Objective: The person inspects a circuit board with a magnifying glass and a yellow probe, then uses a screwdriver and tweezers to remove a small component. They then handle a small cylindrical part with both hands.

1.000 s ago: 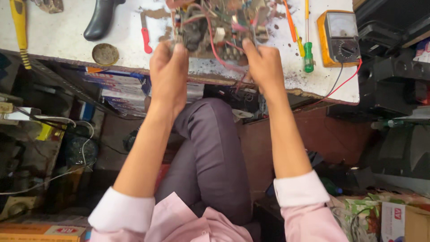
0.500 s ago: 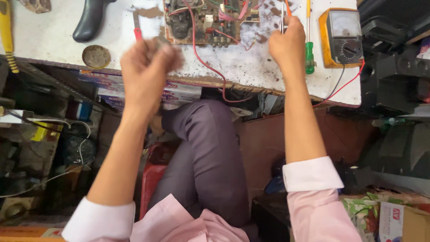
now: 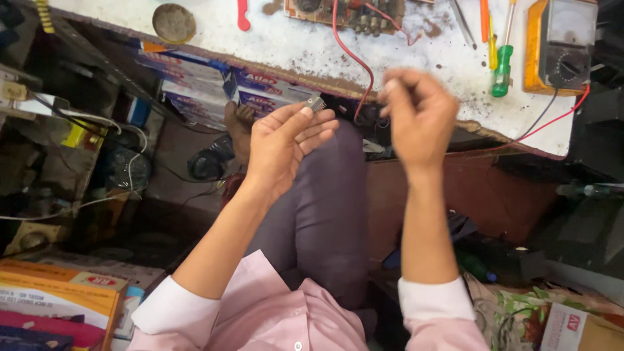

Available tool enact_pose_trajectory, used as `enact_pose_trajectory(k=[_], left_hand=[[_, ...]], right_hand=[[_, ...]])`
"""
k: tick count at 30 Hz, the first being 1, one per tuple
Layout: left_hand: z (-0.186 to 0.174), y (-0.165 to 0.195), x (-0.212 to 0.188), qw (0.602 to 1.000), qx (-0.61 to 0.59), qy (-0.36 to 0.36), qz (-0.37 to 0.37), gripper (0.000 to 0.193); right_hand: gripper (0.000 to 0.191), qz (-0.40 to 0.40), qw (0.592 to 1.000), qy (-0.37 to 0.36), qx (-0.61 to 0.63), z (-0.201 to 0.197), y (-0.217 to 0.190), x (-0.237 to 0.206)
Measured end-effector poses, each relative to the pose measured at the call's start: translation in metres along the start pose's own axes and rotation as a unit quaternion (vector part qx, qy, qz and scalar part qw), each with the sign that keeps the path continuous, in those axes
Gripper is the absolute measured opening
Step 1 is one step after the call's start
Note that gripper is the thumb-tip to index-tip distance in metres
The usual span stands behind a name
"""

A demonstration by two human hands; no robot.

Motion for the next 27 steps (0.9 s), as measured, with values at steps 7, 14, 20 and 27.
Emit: enact_pose_trajectory(k=[7, 14, 20, 27], left_hand=[[0.004, -0.009, -0.009, 1.000, 0.004, -0.020, 0.003, 0.021], [0.013, 0.018, -0.032, 0.960, 0.269, -0.030, 0.077, 0.026], [0.015, 0.022, -0.039, 0.941, 0.309, -0.104, 0.089, 0.022], [0.004, 0.016, -0.039, 0.947, 0.302, -0.079, 0.070, 0.015]], right_hand=[[0.016, 0.107, 0.983, -0.016, 0.149, 0.057, 0.016, -0.053], [0.008, 0.168, 0.970, 0.006, 0.176, 0.058, 0.028, -0.070], [0.013, 0.158, 0.970, -0.145, 0.117, 0.059, 0.007, -0.069], [0.016, 0.175, 0.970, -0.171, 0.015, 0.059, 0.007, -0.071]])
Point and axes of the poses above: each hand's wrist, its own x-axis towards the middle knuckle, its own z-axis out of the palm, y = z × x, the point moved 9 cm from there along x, towards the middle knuckle, and after that the axes turned 7 degrees about z, right-handed, at the moved point
